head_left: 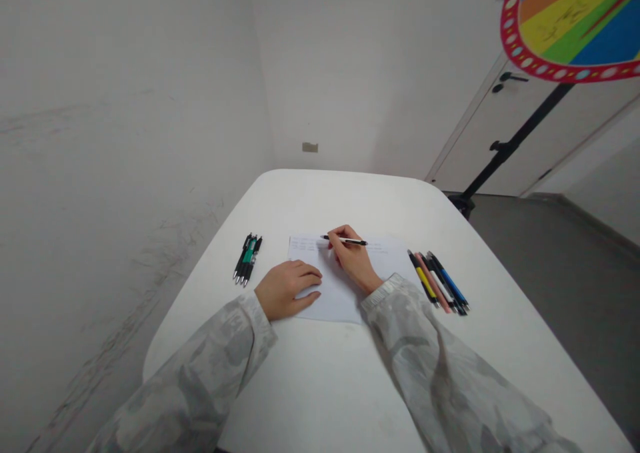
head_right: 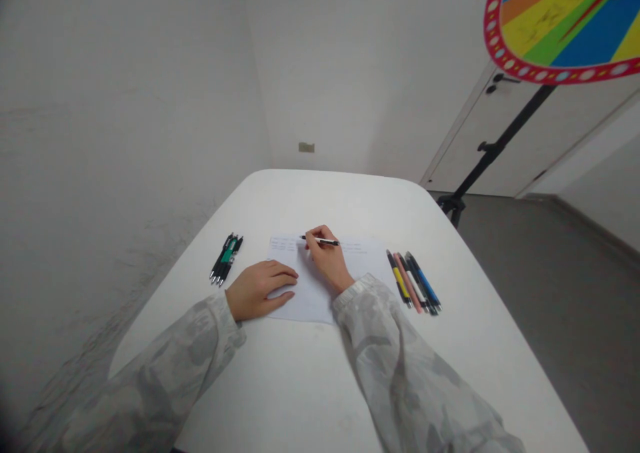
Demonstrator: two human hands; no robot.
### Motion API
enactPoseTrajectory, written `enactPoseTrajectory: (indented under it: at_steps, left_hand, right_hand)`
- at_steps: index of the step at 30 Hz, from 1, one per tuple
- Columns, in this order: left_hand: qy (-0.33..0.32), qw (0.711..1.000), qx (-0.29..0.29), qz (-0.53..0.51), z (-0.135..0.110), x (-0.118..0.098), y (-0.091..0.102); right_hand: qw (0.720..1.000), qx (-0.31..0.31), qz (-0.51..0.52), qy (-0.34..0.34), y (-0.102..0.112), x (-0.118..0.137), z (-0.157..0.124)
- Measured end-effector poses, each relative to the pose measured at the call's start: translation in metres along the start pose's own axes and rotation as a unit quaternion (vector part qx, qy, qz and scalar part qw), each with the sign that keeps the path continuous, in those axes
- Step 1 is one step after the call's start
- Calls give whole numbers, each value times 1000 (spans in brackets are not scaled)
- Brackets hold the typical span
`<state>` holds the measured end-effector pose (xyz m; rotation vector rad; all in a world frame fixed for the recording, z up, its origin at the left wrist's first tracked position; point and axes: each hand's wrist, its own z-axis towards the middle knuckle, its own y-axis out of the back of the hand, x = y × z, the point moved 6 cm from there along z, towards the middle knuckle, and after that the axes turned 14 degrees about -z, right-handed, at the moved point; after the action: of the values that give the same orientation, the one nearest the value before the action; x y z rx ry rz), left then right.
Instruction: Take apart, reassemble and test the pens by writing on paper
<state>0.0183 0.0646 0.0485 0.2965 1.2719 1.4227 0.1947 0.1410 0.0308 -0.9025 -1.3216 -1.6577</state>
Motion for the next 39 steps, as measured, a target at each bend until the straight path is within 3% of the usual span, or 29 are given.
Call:
enactPoseTrajectory:
  at_steps: [4,10,12,16,27,34,39]
  left_hand:
    - [1,1000,0,3,0,0,1]
    - [-5,1000,-4,7,0,-2,2]
    - [-8,1000,-8,8,0,-2,2]
    - [-9,1000,-11,10,-1,-2,3]
    - [-7,1000,-18,16,0,-4,5]
    - [-6,1000,-20,13,0,-3,5]
    - [-5,1000,-17,12,-1,-3,4]
  right_hand:
    - [1000,-7,-5,5,22,10,-18]
    - [992,86,-30,86,75,8,-74]
    - [988,84,-65,111,94,-3,-90]
    - [986,30,-131,98,128,-29,-107]
    - [974,-34,-210,83,187,-45,-100]
    - [964,-198,-176,-24,239,-76,-92]
    - [956,-189,-223,-40,257,-92,-91]
